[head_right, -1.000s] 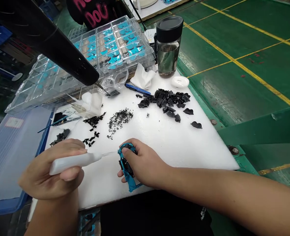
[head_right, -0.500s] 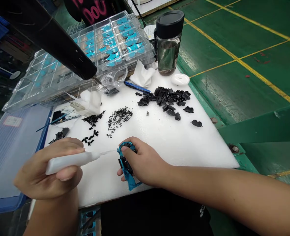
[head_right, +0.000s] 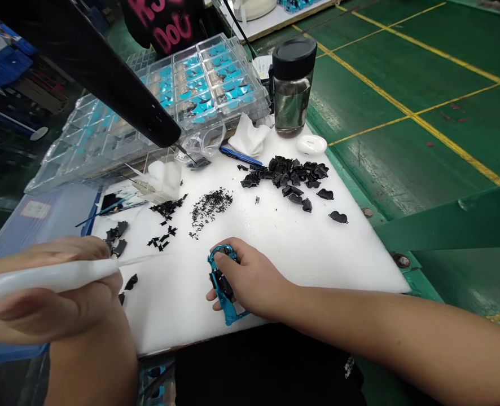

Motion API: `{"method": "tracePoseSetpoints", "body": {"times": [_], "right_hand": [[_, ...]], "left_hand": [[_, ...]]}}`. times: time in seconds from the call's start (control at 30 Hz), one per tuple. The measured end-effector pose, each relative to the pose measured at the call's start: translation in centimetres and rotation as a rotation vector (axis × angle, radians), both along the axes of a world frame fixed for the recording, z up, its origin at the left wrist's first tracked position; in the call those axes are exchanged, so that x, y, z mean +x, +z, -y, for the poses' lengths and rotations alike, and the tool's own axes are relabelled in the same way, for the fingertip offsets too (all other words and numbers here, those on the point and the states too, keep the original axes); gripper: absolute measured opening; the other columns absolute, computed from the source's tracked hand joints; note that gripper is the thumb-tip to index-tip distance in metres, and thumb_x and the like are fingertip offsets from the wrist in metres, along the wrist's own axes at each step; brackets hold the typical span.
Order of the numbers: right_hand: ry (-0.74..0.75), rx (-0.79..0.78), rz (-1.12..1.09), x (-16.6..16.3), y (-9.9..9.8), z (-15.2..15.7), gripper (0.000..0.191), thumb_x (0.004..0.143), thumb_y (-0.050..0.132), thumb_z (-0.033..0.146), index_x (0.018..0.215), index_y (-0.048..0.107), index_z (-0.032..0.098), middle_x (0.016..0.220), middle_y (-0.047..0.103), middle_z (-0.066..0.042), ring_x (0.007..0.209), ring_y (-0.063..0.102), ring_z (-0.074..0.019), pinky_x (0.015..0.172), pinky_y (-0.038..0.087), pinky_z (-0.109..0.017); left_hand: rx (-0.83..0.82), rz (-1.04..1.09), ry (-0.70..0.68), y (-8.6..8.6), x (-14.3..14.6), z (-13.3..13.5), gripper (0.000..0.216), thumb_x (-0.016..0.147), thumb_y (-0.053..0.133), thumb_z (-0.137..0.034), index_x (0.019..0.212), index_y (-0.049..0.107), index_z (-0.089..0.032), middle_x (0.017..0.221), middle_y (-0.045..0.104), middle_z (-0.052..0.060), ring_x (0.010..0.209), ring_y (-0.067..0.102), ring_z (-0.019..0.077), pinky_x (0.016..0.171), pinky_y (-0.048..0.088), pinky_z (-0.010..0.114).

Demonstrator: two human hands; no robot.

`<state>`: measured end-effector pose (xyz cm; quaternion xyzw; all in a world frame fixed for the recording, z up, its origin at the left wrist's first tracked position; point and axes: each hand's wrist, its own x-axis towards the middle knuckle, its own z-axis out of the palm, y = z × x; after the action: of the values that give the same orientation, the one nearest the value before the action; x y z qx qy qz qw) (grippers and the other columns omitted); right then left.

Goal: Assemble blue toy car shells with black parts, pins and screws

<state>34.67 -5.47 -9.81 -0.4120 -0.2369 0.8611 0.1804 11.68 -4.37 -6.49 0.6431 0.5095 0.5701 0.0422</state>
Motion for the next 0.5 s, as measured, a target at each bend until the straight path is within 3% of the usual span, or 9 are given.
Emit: {"method": "tracePoseSetpoints", "body": {"times": [0.1,0.27,0.33,0.4,0.5], "right_hand": [[-0.017,0.009,-0.007,0.0,0.1,0.1,0.019,0.099,0.048,0.040,0.105,0.050,0.023,0.079,0.061,-0.002,0.071,0.068,-0.0202,0.063,0.059,-0.037],[0.024,0.056,0.038,0.1,0.0,0.1,0.026,0.098,0.047,0.047,0.105,0.050,0.022,0.077,0.063,-0.003,0.064,0.067,-0.0187,0.055,0.053,-0.028],[0.008,0.055,0.025,0.1,-0.1,0.2,0.026,0.097,0.049,0.046,0.104,0.050,0.022,0.079,0.062,-0.003,0.067,0.068,-0.0191,0.059,0.055,-0.030],[-0.010,0.063,0.006,0.1,-0.2,0.3,0.024,0.097,0.050,0.045,0.103,0.051,0.022,0.080,0.061,-0.002,0.071,0.068,-0.0197,0.064,0.057,-0.034],[-0.020,0.097,-0.004,0.0,-0.2,0.4,0.023,0.097,0.049,0.044,0.102,0.051,0.022,0.080,0.061,-0.003,0.073,0.068,-0.0205,0.066,0.057,-0.037]], "left_hand": [[0.251,0.149,0.042,1.1,-1.0,-0.3,0.043,0.079,0.065,-0.058,0.062,0.058,-0.019,0.048,0.045,-0.004,0.043,0.049,0.0092,0.043,0.040,0.031],[0.185,0.216,0.090,1.8,-2.6,1.7,0.036,0.071,0.076,-0.048,0.066,0.060,-0.016,0.053,0.057,-0.002,0.045,0.055,0.0126,0.041,0.045,0.029],[0.072,0.286,0.111,1.1,-3.0,2.7,0.033,0.067,0.081,-0.041,0.072,0.060,-0.016,0.057,0.062,-0.003,0.048,0.059,0.0137,0.046,0.051,0.029],[-0.148,0.375,0.169,0.1,-2.9,3.4,0.031,0.069,0.081,-0.034,0.087,0.063,-0.017,0.069,0.067,-0.002,0.063,0.068,0.0173,0.061,0.059,0.033],[-0.479,0.436,0.219,-1.2,-2.3,3.1,0.053,0.074,0.077,-0.037,0.120,0.058,-0.018,0.099,0.071,0.007,0.091,0.071,0.0234,0.082,0.060,0.040]]}}
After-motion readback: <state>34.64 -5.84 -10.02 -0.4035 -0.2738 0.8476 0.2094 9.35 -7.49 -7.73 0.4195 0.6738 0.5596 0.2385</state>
